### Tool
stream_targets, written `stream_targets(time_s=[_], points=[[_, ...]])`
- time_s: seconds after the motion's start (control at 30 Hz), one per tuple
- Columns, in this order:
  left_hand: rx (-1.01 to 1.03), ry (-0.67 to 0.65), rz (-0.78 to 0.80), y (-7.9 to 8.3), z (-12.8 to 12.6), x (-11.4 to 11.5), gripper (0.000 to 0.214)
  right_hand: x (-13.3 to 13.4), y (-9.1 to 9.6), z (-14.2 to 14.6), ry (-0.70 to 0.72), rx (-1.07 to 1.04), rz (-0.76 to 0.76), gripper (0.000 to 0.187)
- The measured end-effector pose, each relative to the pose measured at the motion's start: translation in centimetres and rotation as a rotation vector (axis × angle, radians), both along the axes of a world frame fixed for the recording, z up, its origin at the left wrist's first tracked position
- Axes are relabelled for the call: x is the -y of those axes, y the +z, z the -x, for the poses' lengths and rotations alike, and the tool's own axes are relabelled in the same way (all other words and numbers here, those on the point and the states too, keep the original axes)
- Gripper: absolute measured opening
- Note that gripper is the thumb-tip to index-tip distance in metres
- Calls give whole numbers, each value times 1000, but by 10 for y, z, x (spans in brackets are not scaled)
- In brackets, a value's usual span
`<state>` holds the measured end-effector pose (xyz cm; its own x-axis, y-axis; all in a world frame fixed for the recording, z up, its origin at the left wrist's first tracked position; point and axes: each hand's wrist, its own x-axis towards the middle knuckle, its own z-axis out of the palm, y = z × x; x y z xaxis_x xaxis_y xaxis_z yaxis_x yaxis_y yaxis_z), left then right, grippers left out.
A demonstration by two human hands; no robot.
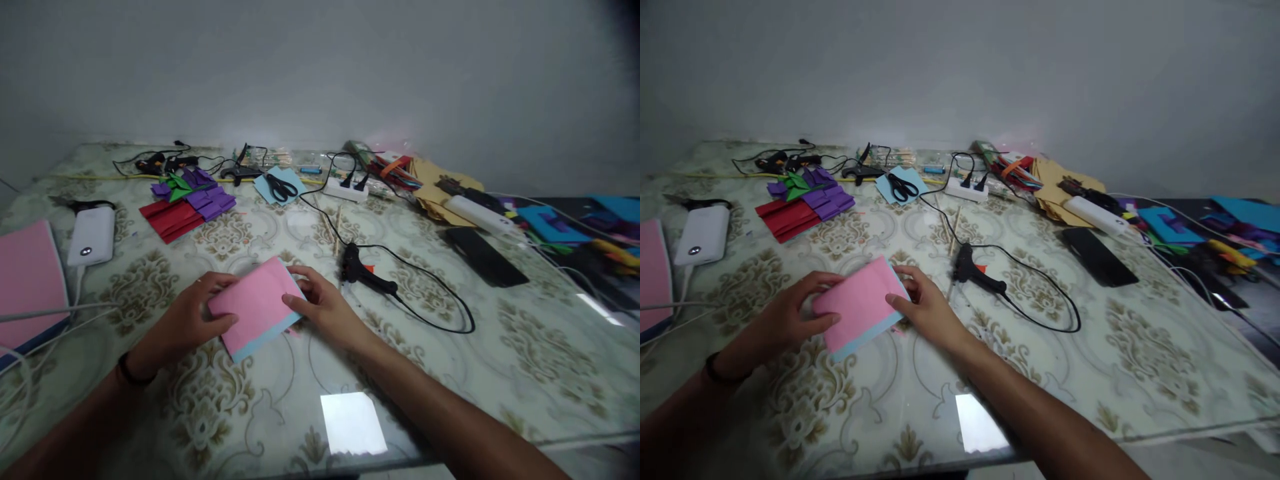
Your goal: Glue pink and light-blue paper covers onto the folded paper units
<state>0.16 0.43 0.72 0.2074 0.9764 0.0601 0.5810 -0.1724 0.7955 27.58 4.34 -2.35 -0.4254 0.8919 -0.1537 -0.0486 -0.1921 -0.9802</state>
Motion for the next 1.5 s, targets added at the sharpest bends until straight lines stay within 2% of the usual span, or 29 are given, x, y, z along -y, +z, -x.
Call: stream_targets(time_s=[0.1,0.17,0.27,0.37,0.57,0.8,0.93,1.0,1.1,1.2,1.37,1.43,1.5], points=[[-224,-166,-269,-9,-4,4,48,1,-2,0,6,160,-104,47],[-315,-285,-319,-15,-9,9,47,2,0,-1,9,313,-248,43],[-413,-357,-339,-21,-15,13,49,2,7,-2,-10,561,-496,38],[-451,-361,-336,-21,-16,13,51,1,11,-4,15,692,-621,32],[-509,-361,-350,-19,-17,15,52,3,10,-3,32,718,-625,47],[-541,-317,-389,-21,-29,19,48,1,4,-2,53,707,-665,43],[-526,-265,-443,-21,-35,21,43,1,13,-8,2,719,-844,44],[-512,-247,-452,-18,-37,20,37,6,26,-11,16,694,-947,33],[-491,-248,-398,-9,-38,16,28,18,42,-12,211,660,-1035,12],[-481,-221,-294,4,-38,9,30,32,41,-6,391,714,-1127,17],[-530,-258,-151,27,-36,-3,31,45,24,1,386,852,-1186,24],[-551,-261,-173,35,-30,-11,30,47,22,1,384,872,-1182,27],[-607,-185,-235,43,-21,-20,29,49,23,1,393,881,-1184,30]])
